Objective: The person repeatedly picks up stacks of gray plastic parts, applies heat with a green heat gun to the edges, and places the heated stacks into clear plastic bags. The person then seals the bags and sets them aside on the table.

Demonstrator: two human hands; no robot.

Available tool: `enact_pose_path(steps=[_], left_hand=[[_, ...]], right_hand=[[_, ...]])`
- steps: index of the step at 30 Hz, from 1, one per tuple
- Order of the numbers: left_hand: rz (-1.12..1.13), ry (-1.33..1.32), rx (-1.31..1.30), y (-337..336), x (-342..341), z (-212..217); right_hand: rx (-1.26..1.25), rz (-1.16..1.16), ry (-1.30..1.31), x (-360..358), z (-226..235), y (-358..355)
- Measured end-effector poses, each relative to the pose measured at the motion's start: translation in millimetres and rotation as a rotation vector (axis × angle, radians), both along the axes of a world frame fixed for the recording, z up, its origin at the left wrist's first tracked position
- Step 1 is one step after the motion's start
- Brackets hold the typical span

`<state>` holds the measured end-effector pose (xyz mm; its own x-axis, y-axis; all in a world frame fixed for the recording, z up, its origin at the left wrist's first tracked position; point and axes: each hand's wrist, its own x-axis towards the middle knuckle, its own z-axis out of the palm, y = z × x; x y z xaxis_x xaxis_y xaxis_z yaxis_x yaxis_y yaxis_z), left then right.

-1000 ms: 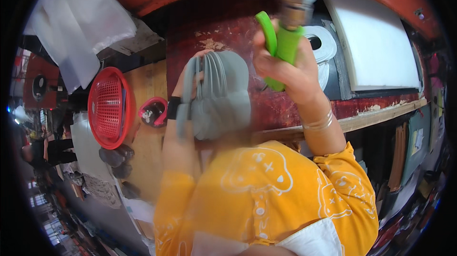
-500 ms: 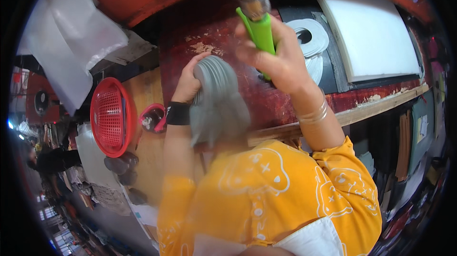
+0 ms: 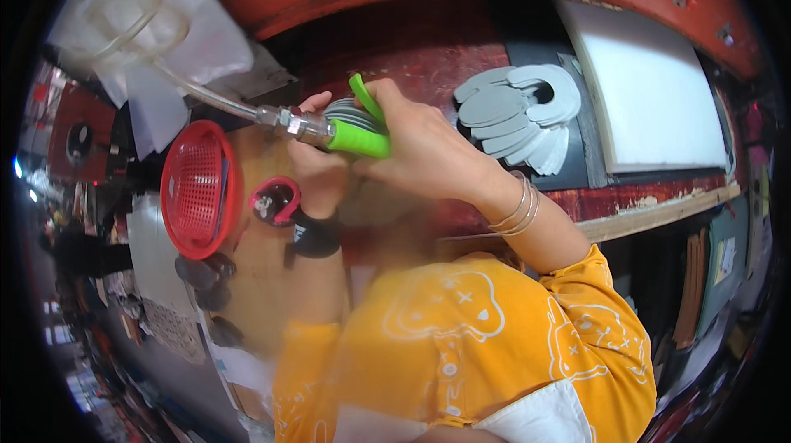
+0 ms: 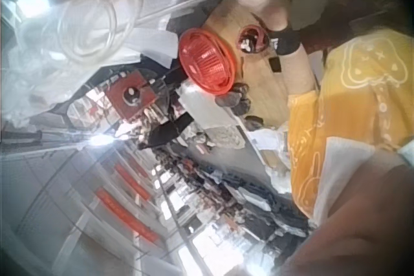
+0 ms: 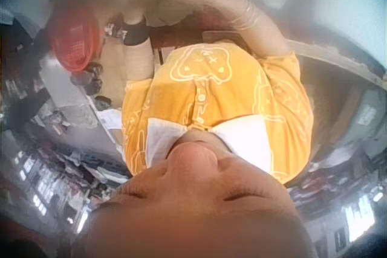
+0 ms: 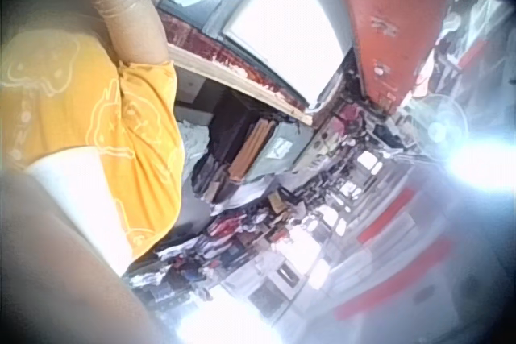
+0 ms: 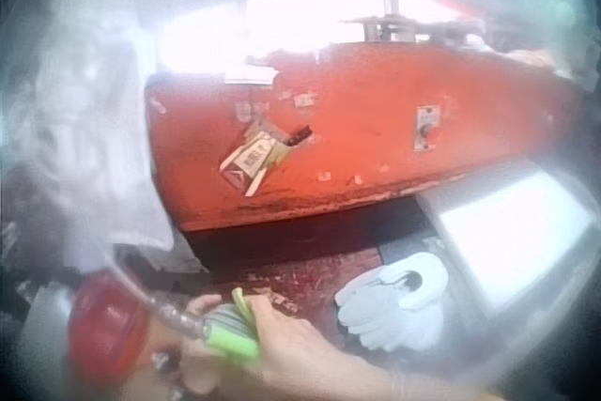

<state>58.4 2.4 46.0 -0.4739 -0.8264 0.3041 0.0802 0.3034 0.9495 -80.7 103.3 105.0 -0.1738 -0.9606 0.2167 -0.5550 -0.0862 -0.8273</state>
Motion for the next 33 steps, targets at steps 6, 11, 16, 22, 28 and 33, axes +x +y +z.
enact_pose_path(steps=[6, 11, 16, 22, 28, 33], left_hand=[[-0.691, 0.059, 0.44, 1, 52, 67], [-1.46, 0.508, 0.595, -14, 32, 32], [-0.786, 0.845, 0.597, 5, 42, -18], [-0.408, 0.732, 0.489, -11, 27, -14], [-0.323, 0.803, 0.444, -13, 23, -8], [-0.377, 0.632, 0.221, -22, 31, -9]], right_hand=[[-0.271, 0.445, -0.235, -16, 36, -16], [0.071, 0.553, -0.406, -18, 35, -34], [-0.325, -0.014, -0.124, -37, 51, -28], [-0.555, 0.457, -1.075, -29, 50, 11], [-0.517, 0.158, -0.9, -13, 48, 5], [-0.637, 0.29, -0.681, -15, 57, 5]])
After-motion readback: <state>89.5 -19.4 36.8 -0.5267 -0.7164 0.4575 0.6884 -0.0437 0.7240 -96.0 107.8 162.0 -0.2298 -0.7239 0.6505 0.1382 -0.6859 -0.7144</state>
